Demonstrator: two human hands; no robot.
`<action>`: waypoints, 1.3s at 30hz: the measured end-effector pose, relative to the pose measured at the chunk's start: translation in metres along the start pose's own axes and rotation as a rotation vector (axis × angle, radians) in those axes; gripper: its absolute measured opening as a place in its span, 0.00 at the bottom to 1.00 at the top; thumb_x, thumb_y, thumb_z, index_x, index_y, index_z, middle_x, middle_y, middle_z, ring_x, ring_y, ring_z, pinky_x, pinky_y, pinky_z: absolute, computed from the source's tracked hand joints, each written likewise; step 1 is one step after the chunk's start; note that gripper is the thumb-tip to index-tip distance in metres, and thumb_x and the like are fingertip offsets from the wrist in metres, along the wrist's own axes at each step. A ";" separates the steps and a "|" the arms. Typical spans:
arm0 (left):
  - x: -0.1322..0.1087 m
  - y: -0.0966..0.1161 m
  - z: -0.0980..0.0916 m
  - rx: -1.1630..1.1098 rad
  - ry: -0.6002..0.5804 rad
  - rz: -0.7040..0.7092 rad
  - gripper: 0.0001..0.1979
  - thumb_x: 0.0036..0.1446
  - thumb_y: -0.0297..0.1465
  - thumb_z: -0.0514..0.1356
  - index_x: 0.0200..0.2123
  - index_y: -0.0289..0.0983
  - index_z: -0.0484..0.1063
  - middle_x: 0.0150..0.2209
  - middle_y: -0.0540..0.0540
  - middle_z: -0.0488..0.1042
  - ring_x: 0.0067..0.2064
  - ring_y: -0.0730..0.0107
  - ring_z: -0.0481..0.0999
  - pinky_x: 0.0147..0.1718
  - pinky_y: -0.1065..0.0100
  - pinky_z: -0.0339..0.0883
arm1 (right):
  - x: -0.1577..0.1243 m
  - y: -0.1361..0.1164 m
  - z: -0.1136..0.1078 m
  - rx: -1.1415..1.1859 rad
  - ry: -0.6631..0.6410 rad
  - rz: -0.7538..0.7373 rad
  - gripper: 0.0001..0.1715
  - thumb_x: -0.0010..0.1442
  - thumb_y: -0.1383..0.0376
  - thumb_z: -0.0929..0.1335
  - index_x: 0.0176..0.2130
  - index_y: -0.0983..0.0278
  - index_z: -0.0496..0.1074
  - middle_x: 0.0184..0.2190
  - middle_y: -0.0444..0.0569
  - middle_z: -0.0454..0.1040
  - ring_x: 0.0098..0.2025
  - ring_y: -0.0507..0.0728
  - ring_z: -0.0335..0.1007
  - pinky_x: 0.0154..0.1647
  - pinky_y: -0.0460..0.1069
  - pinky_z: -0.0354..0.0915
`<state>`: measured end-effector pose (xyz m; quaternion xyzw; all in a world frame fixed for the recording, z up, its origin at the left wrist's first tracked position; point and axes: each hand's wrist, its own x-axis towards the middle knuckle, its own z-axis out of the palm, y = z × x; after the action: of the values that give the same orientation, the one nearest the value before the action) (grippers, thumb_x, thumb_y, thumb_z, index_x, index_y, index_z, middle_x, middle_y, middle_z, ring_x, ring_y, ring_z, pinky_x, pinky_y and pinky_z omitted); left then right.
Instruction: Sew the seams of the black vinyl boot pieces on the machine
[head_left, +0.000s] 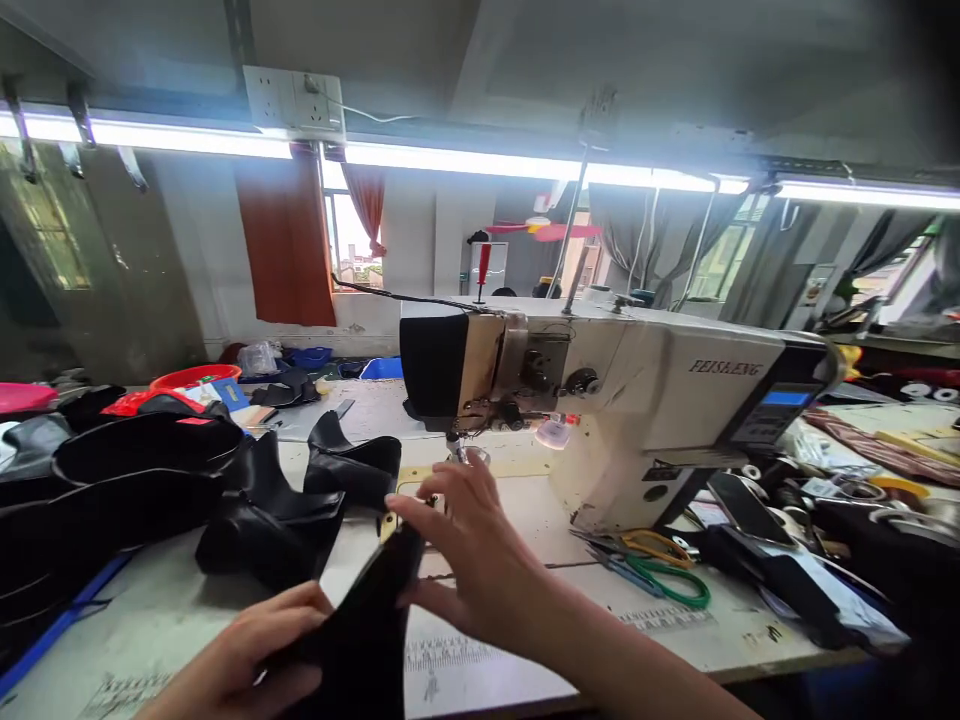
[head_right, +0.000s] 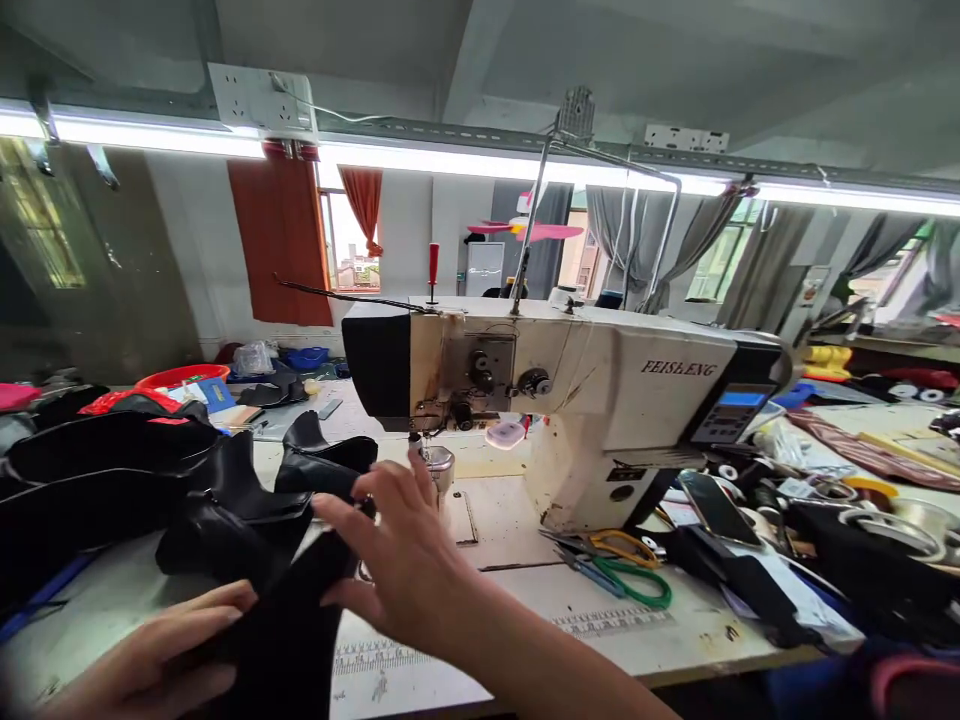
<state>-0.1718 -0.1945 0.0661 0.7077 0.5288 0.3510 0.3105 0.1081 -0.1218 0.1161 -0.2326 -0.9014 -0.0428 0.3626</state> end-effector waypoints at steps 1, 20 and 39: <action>0.006 0.011 0.011 0.011 -0.144 -0.025 0.05 0.49 0.32 0.64 0.32 0.45 0.79 0.39 0.52 0.79 0.42 0.60 0.76 0.41 0.70 0.70 | -0.013 0.007 -0.002 0.034 -0.063 0.054 0.42 0.49 0.54 0.79 0.58 0.60 0.64 0.52 0.56 0.67 0.58 0.67 0.60 0.64 0.72 0.48; 0.042 0.036 0.103 -0.099 -0.465 -0.189 0.10 0.44 0.27 0.64 0.32 0.40 0.68 0.53 0.49 0.76 0.54 0.61 0.72 0.52 0.66 0.61 | -0.164 0.080 0.027 0.392 0.065 0.329 0.07 0.61 0.68 0.70 0.38 0.59 0.66 0.31 0.42 0.73 0.34 0.54 0.73 0.49 0.54 0.71; 0.106 0.021 0.113 -0.561 -0.364 -0.460 0.16 0.48 0.42 0.65 0.26 0.36 0.69 0.25 0.53 0.67 0.27 0.75 0.63 0.28 0.72 0.54 | -0.107 0.142 0.018 0.533 0.021 0.803 0.17 0.58 0.53 0.69 0.26 0.62 0.69 0.24 0.43 0.69 0.28 0.55 0.67 0.31 0.49 0.65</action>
<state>-0.0470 -0.1050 0.0375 0.5093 0.4934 0.2719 0.6506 0.2278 -0.0322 0.0178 -0.4606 -0.7163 0.3310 0.4064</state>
